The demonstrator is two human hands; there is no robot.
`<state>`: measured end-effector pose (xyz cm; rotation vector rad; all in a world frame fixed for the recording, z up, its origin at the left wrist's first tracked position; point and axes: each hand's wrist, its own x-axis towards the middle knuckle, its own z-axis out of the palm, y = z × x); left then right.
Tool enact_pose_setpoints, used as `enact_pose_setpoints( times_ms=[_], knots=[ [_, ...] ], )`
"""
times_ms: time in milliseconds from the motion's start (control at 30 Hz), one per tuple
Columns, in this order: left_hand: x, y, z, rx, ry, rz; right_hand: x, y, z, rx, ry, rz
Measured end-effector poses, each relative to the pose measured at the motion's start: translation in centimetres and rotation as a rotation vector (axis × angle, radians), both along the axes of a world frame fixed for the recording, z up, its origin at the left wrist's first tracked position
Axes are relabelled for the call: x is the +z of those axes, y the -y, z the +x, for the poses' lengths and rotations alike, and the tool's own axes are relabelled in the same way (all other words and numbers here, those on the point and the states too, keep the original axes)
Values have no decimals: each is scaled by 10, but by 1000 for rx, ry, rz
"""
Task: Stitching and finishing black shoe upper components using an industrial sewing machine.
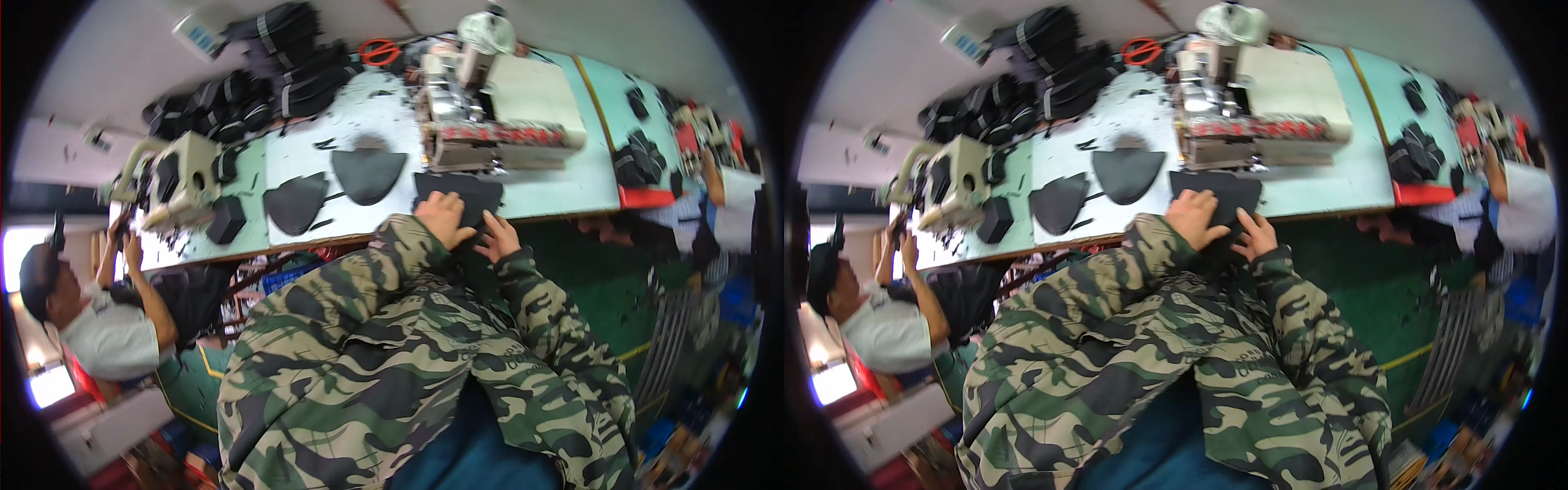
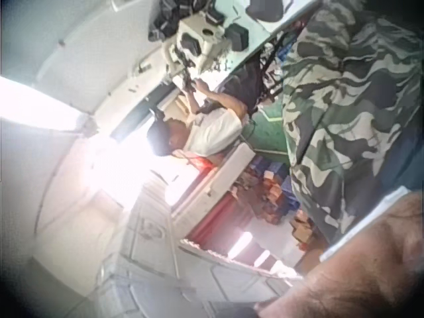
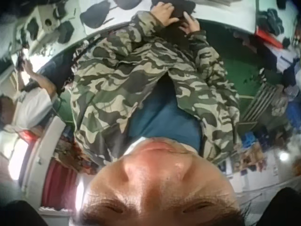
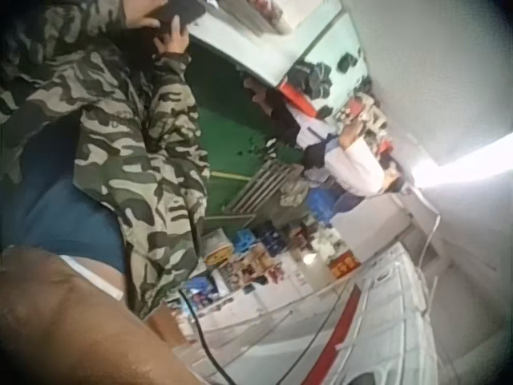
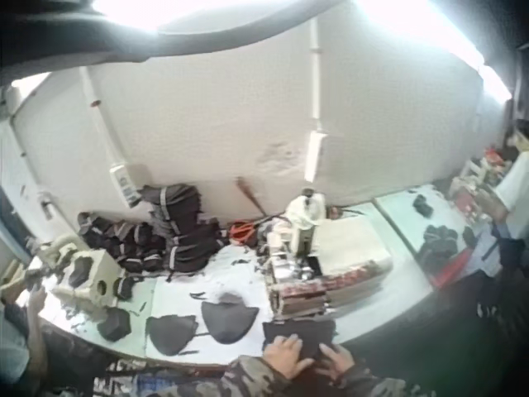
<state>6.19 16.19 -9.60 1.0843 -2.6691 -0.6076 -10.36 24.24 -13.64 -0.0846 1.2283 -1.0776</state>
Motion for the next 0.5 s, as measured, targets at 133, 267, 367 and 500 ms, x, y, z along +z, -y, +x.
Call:
enact_pose_setpoints(
  times_ms=[133,267,367,500],
  knots=[
    [-4,0,1,21,-16,-77,-2,-2,-3,2,17,-36],
    [-2,-4,-1,-5,-11,-73,-4,-4,-4,16,2,9],
    [1,-7,0,-10,4,-66,-10,-7,-2,-9,6,-29],
    [22,-11,-8,-13,113,-7,-27,-6,-2,31,-152,30]
  ],
)
